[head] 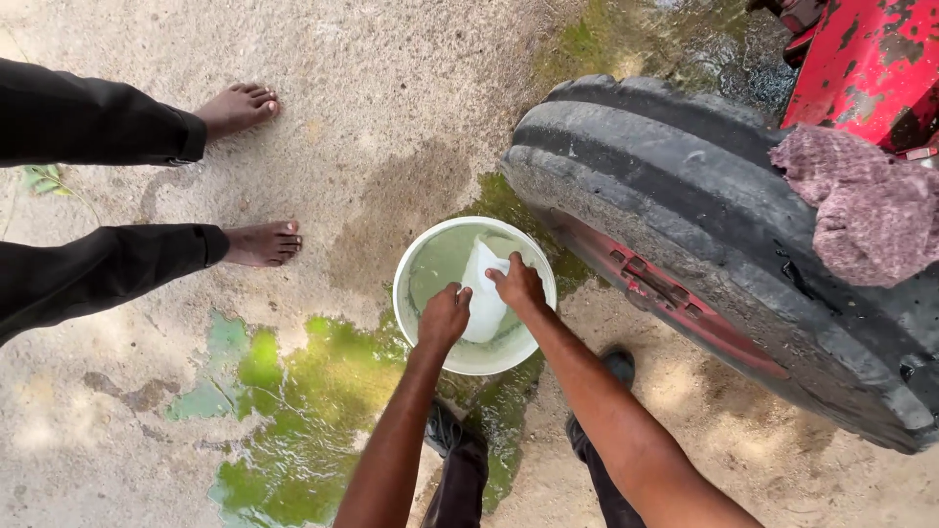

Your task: Cleaning tractor parts and adding coolant/fluid to the engine during maintenance.

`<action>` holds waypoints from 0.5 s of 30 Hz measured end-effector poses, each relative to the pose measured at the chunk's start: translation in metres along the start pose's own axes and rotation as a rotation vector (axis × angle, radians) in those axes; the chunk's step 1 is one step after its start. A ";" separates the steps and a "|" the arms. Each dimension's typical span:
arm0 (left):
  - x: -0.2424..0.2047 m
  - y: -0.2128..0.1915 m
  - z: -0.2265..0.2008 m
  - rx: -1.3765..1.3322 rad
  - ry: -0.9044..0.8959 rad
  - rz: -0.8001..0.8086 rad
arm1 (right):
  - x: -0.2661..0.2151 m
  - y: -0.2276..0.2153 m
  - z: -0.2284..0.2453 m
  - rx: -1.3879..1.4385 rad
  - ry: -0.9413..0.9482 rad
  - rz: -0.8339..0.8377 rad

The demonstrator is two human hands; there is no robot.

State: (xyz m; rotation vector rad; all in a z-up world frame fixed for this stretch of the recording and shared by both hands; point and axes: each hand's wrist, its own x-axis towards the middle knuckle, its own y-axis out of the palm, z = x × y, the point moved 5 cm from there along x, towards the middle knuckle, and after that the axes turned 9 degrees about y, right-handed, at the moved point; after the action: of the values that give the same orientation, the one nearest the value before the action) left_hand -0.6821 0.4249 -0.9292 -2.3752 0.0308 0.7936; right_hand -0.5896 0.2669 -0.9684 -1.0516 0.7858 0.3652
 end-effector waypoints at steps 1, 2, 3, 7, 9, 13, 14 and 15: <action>0.001 -0.010 -0.007 0.007 0.002 -0.001 | 0.002 0.004 -0.002 0.007 -0.002 0.000; -0.004 -0.012 -0.011 0.000 -0.044 0.039 | 0.000 0.009 -0.007 0.042 -0.085 -0.006; -0.009 -0.013 -0.015 -0.007 -0.090 0.080 | -0.003 0.014 -0.012 0.077 -0.167 -0.015; -0.021 -0.025 -0.021 0.004 -0.102 0.002 | -0.049 0.001 -0.029 0.108 -0.317 -0.043; -0.031 -0.038 -0.037 0.054 -0.118 0.012 | -0.091 -0.026 -0.024 0.030 -0.561 -0.148; -0.064 -0.054 -0.077 0.108 -0.016 0.010 | -0.162 -0.082 -0.030 0.112 -0.579 -0.184; -0.074 -0.062 -0.094 0.028 0.022 0.009 | -0.180 -0.093 -0.031 0.127 -0.603 -0.165; -0.085 -0.070 -0.113 -0.053 0.061 0.012 | -0.199 -0.105 -0.032 0.141 -0.628 -0.147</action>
State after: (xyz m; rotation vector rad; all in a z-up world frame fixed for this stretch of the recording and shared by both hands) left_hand -0.6760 0.4025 -0.7728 -2.4503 0.0493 0.7361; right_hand -0.6729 0.2080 -0.7657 -0.7890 0.1674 0.4741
